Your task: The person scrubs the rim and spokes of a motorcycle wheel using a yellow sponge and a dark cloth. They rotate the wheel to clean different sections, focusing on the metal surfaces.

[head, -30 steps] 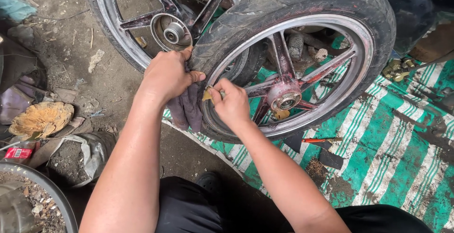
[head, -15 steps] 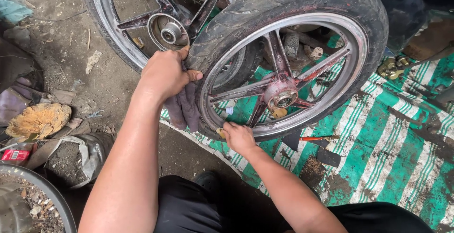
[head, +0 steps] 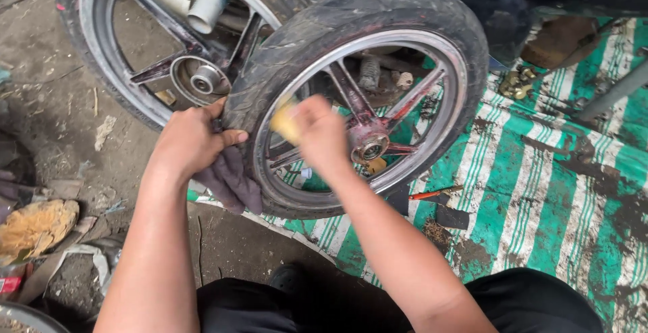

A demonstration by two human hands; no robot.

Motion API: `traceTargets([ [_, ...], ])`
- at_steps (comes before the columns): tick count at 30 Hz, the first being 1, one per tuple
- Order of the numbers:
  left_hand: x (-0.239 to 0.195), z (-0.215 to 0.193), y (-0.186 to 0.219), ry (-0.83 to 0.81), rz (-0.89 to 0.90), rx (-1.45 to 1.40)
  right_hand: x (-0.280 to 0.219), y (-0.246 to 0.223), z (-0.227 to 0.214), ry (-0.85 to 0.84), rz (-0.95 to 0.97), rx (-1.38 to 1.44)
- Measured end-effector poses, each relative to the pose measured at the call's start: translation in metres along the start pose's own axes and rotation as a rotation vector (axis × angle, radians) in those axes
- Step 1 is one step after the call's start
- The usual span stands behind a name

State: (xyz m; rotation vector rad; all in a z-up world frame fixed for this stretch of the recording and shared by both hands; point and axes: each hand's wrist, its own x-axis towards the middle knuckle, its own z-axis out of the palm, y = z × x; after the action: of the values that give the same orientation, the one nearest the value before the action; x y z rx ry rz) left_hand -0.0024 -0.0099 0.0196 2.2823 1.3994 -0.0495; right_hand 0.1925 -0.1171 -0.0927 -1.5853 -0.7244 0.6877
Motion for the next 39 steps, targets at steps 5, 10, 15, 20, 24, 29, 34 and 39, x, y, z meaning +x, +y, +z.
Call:
traceTargets([
  [5, 0.006, 0.002, -0.006, 0.007, -0.058, 0.038, 0.064, 0.041, -0.134, 0.539, 0.046, 0.645],
  [10, 0.006, -0.006, 0.017, 0.108, -0.053, 0.028, 0.088, 0.120, -0.189, 0.586, 0.272, 0.695],
  [15, 0.017, -0.007, 0.051, 0.274, 0.049, 0.168, 0.104, 0.164, -0.163, 0.446, 0.340, 1.360],
  [20, 0.006, -0.015, 0.065, 0.224, -0.035, 0.256, 0.099, 0.164, -0.149, 0.500, 0.331, 1.277],
  [24, -0.018, -0.019, 0.048, 0.154, -0.105, 0.337, 0.084, 0.158, -0.143, 0.394, 0.251, 1.236],
  [29, -0.059, -0.033, 0.037, 0.076, -0.257, 0.280, 0.049, 0.141, -0.117, 0.308, 0.140, 1.222],
  [34, -0.080, -0.029, 0.001, 0.132, -0.197, 0.231, 0.012, 0.105, -0.095, 0.438, 0.115, 1.113],
  [39, -0.094, -0.007, -0.062, 0.055, -0.196, -0.187, -0.015, 0.083, -0.083, 0.471, 0.090, 1.008],
])
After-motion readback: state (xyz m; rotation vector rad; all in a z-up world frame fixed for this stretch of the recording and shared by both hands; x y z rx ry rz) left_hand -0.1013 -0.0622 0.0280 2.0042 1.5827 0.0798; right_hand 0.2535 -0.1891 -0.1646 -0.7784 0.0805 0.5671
